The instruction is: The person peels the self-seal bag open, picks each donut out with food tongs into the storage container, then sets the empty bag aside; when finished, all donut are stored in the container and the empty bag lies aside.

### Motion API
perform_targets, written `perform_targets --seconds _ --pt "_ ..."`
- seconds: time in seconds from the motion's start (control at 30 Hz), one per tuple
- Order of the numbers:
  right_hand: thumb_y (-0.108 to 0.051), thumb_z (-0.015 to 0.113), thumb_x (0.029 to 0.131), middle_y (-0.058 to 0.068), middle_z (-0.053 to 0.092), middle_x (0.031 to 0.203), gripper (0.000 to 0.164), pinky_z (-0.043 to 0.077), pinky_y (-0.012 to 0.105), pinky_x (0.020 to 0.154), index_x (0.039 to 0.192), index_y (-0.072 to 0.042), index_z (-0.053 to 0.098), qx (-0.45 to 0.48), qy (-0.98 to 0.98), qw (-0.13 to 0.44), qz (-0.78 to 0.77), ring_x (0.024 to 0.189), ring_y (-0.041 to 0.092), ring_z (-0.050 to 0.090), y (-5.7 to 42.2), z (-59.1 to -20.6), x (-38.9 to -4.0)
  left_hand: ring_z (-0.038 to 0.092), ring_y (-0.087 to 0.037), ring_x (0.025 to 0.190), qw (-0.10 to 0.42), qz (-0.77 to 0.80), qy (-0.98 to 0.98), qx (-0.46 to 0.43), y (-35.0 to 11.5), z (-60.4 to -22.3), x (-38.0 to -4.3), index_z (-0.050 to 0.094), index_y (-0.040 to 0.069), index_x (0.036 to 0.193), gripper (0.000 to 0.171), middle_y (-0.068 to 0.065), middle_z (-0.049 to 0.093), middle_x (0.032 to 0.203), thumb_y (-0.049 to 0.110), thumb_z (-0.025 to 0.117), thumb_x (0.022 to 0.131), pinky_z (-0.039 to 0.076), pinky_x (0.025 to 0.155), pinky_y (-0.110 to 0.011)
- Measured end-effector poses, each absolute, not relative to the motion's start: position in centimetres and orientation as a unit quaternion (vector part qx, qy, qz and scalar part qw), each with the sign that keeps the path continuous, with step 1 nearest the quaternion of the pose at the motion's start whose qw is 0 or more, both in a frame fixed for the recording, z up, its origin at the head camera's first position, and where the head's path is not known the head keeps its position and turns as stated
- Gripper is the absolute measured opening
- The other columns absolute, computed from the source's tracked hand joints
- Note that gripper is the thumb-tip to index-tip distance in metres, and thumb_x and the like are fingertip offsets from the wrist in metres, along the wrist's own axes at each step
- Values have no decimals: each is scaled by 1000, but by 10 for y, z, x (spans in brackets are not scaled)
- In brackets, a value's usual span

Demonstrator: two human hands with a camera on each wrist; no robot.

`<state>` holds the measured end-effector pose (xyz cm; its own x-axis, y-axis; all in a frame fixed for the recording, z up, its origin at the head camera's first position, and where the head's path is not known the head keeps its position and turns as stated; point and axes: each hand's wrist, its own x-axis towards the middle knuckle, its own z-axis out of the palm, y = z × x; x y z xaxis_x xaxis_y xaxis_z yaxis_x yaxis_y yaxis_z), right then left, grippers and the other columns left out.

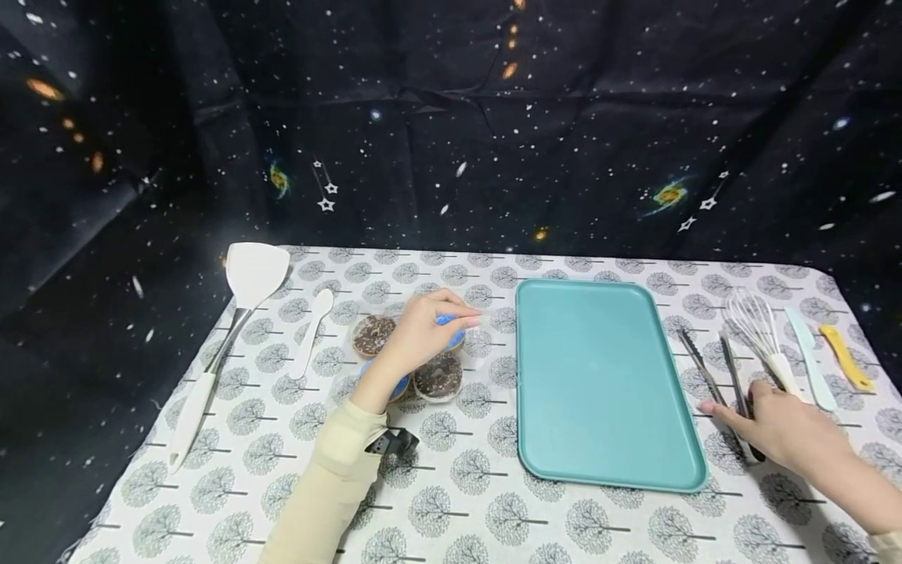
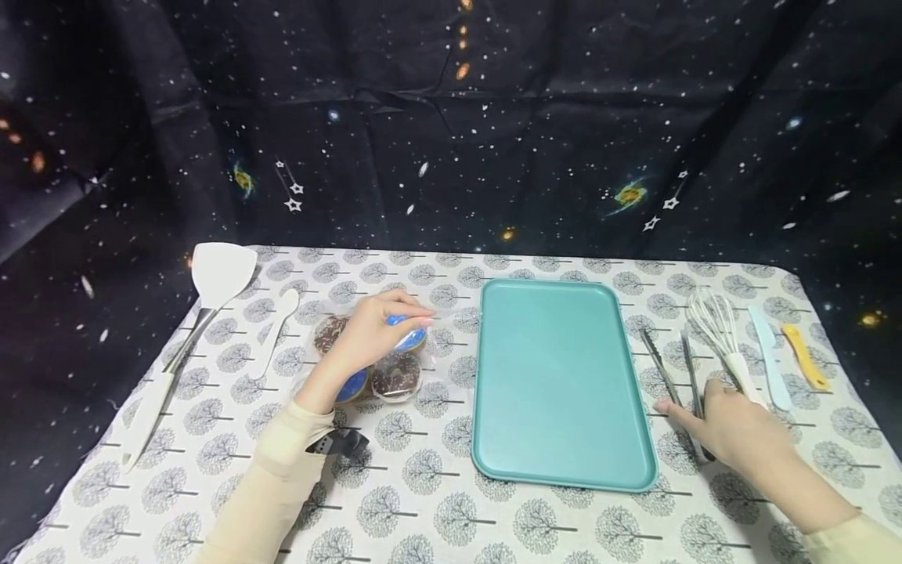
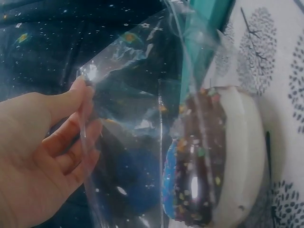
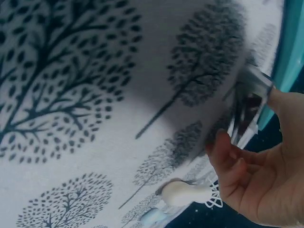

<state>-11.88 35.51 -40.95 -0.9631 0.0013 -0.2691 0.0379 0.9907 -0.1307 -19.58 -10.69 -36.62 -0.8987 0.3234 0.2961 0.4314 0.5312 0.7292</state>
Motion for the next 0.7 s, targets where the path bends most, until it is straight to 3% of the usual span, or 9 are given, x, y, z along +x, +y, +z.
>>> perform_targets --seconds 0.17,0.37,0.57,0.7 --pt "-66 33 91 12 48 60 84 39 40 41 100 17 40 3 989 130 -65 51 28 51 354 -417 -120 56 -9 75 49 -427 -874 -226 -110 -364 -195 74 15 97 14 8 65 90 19 70 84 49 69 -29" --pt "-58 33 95 8 44 57 62 36 36 40 87 3 41 0 991 108 -79 49 24 46 356 -418 -117 57 -8 84 40 -416 -879 -230 -107 -363 -195 74 14 99 16 7 64 93 22 68 86 50 78 -31" --pt "-52 36 97 6 48 59 70 37 36 40 113 15 40 1 993 71 -95 50 22 48 354 -402 -113 57 -8 82 37 -414 -882 -223 -108 -362 -193 74 15 98 17 8 64 93 25 67 87 49 74 -28" --pt "-45 45 96 5 51 64 62 35 32 41 121 12 42 -33 993 0 -116 52 18 46 342 -387 -116 56 -8 80 37 -418 -881 -219 -108 -362 -192 74 15 97 15 9 64 91 23 67 87 50 74 -30"
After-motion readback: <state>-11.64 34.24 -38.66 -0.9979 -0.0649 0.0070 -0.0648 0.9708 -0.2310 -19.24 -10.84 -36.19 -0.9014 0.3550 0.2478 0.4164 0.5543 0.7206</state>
